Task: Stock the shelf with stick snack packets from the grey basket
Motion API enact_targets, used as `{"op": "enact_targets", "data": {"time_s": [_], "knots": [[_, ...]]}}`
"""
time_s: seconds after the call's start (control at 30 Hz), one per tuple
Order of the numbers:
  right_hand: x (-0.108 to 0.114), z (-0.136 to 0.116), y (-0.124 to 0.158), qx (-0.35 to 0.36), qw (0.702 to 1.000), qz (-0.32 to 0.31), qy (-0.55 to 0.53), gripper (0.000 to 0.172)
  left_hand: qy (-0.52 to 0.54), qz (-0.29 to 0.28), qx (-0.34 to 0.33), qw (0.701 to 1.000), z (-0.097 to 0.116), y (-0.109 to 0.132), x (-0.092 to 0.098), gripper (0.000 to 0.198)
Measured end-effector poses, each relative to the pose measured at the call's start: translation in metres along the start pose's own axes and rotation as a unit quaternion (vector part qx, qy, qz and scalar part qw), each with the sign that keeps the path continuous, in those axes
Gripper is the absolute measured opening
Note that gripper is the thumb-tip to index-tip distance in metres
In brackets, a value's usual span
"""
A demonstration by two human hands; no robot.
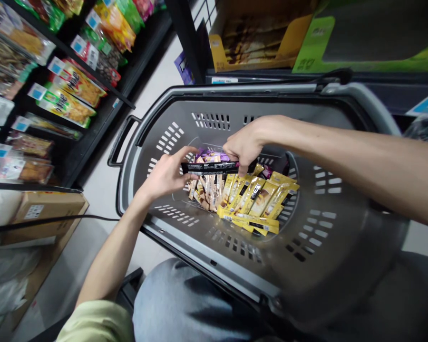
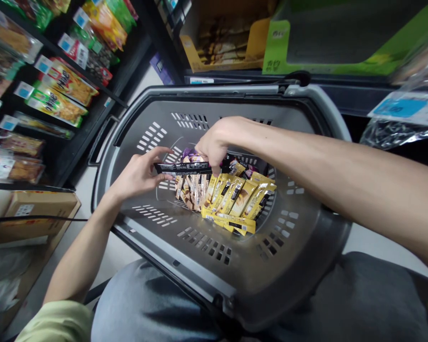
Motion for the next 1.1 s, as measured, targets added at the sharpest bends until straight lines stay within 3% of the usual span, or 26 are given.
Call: {"op": "enact_targets", "data": {"time_s": [0.13, 0.4, 0.67, 1.1], "knots": [[-0.003, -0.003, 0.000, 0.019, 0.999, -0.011, 0.032, 0.025, 0.013, -0.003, 0.001, 1.000, 0.002, 0.000, 0.001, 0.061], [-0.005, 0.002, -0.009, 0.009, 0.999, -0.021, -0.044, 0.028, -0.001, -0.007, -0.001, 1.000, 0.001, 0.002, -0.001, 0.060], [-0.004, 0.000, -0.005, 0.010, 1.000, -0.017, -0.017, 0.028, -0.013, -0.010, -0.004, 1.000, 0.002, 0.002, -0.001, 0.057], [-0.001, 0.008, -0.010, 0.007, 1.000, -0.006, -0.027, 0.023, -0.019, 0.026, -0.003, 0.999, 0.000, 0.000, -0.004, 0.036]]}}
Point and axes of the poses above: each hand's wrist, its own y-axis away from the middle knuckle, its own x-axis out of the back of the hand, z = x × y, the point moved 4 cm from there along -y, towards the middle knuckle, and after that the axes turned 14 degrees about -x, right-handed, at the moved point
